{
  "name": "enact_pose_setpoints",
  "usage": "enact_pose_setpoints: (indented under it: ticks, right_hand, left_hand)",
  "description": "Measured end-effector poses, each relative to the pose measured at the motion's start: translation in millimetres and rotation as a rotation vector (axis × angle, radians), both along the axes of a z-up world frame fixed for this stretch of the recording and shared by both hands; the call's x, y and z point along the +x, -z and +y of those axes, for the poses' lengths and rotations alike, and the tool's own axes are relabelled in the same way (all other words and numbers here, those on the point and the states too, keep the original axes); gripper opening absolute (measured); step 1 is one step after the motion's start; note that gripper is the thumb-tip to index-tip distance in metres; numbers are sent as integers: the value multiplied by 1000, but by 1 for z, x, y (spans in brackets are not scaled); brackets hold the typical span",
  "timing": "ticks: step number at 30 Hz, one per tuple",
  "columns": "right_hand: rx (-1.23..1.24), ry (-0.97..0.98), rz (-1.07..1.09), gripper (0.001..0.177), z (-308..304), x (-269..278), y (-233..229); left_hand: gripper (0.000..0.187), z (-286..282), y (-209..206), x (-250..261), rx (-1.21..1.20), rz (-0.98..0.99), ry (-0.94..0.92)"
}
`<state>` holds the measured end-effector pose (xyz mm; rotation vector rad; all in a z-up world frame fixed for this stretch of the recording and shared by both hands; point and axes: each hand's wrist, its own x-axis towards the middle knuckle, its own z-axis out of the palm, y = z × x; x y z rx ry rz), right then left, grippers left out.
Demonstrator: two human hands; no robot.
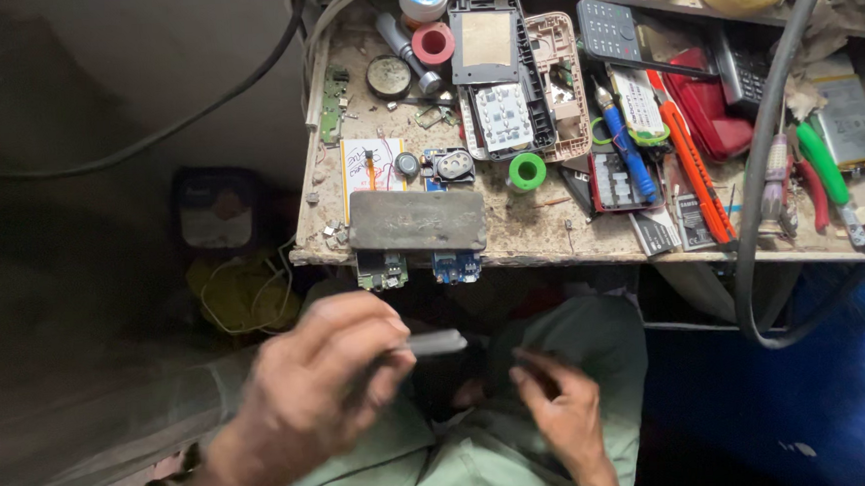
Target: The person sits on the floor and uses tweezers and a soldering iron to repair a small electronic circuit board. They pick up small components, place them on the board, and apply heat to solder the connections. The person also handles a black plastic casing and a small circuit board component.
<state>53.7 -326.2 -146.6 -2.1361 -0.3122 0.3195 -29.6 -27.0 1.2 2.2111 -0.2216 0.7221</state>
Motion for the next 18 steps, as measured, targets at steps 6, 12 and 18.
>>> enact_pose_setpoints:
  ticks: [6,12,18]
  right_hand:
    - [726,-327,411,47,25,-23,-50]
    - [905,-264,273,23,47,-25,-51]
    - [1163,-22,220,32,43,13,-83]
  left_hand:
    - [39,-50,26,-11,64,87,158]
    - [36,-57,21,-15,101,43,65]
    - [27,-21,-9,-6,82,-75,-258]
